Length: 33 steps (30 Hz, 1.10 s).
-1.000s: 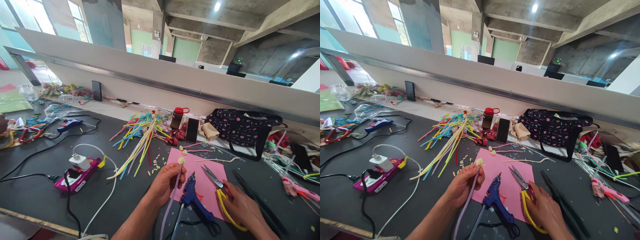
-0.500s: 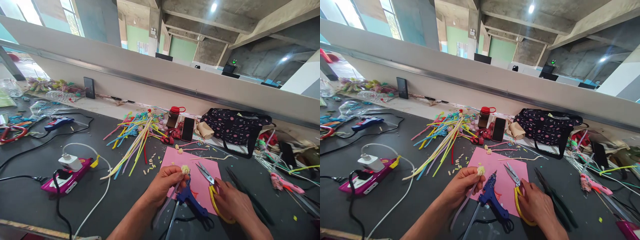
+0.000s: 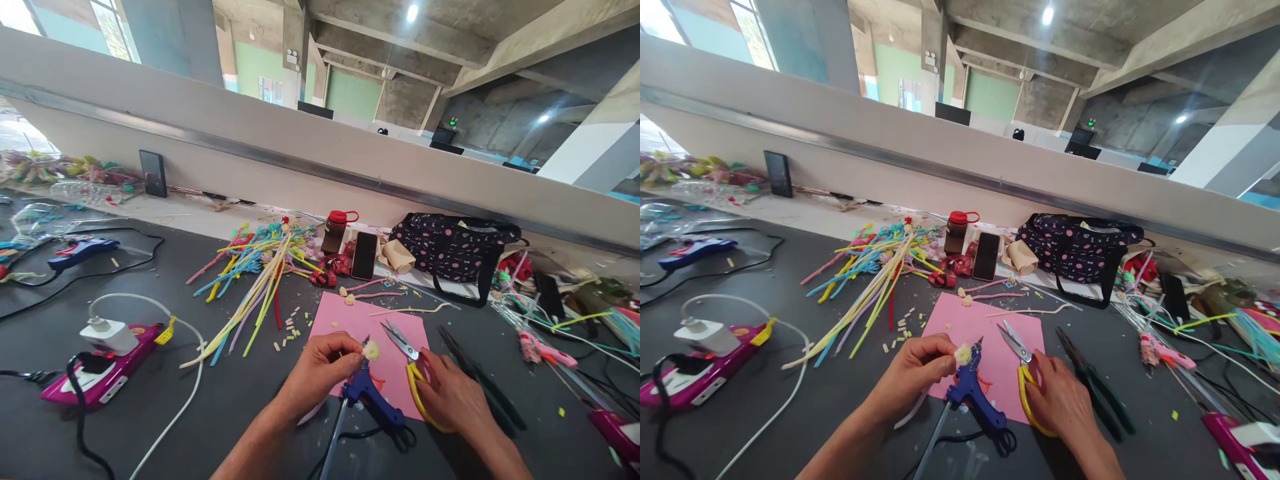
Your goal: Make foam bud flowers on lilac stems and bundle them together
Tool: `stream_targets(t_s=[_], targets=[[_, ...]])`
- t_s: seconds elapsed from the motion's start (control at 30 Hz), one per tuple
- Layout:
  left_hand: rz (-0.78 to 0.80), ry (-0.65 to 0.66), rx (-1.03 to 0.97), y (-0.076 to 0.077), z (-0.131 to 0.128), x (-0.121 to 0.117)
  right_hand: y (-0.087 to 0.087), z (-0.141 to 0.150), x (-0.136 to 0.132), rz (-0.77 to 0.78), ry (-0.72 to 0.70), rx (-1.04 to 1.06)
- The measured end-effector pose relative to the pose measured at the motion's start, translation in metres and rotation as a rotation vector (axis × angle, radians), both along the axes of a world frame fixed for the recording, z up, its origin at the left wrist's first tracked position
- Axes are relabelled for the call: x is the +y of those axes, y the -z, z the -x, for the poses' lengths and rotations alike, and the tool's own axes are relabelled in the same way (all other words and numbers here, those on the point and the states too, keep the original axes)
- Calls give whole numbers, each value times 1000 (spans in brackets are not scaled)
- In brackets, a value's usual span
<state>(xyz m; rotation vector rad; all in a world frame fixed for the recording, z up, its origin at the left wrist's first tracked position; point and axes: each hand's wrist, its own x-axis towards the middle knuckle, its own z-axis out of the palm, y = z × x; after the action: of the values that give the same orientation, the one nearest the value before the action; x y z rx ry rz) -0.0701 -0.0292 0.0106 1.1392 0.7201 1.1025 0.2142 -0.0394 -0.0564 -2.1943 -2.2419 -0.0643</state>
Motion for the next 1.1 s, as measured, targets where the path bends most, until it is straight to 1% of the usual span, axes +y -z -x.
stream_targets(t_s=[0.1, 0.2, 0.3, 0.4, 0.47, 0.57, 0.67, 0.73, 0.83, 0.93, 1.03, 1.1], targets=[[-9, -15, 29, -1, 0, 0, -5, 0, -1, -21, -36, -17], [1, 6, 48, -1, -1, 0, -16, 5, -2, -113, -76, -14], [22, 43, 41, 0, -2, 0, -31, 17, -3, -179, -166, 156], [51, 54, -15, 2, -1, 1, -44, 36, -2, -125, -286, 369], [89, 22, -75, 3, 2, 4, -51, 48, 0, -100, -322, 447], [166, -65, -187, 3, 10, 9, -57, 62, 4, -77, -331, 498], [171, -142, -304, 1, 18, 14, -59, 69, 8, -53, -318, 528], [181, -163, -344, 1, 21, 16, -60, 72, 11, -34, -313, 559], [245, -146, -330, 4, 19, 17, -62, 76, 18, 2, -325, 665], [333, -83, -234, 11, 12, 17, -65, 81, 29, 71, -344, 865], [390, 38, -146, 17, 3, 15, -69, 88, 40, 210, -369, 1108], [370, 83, -131, 19, -2, 15, -71, 93, 46, 310, -414, 1217]])
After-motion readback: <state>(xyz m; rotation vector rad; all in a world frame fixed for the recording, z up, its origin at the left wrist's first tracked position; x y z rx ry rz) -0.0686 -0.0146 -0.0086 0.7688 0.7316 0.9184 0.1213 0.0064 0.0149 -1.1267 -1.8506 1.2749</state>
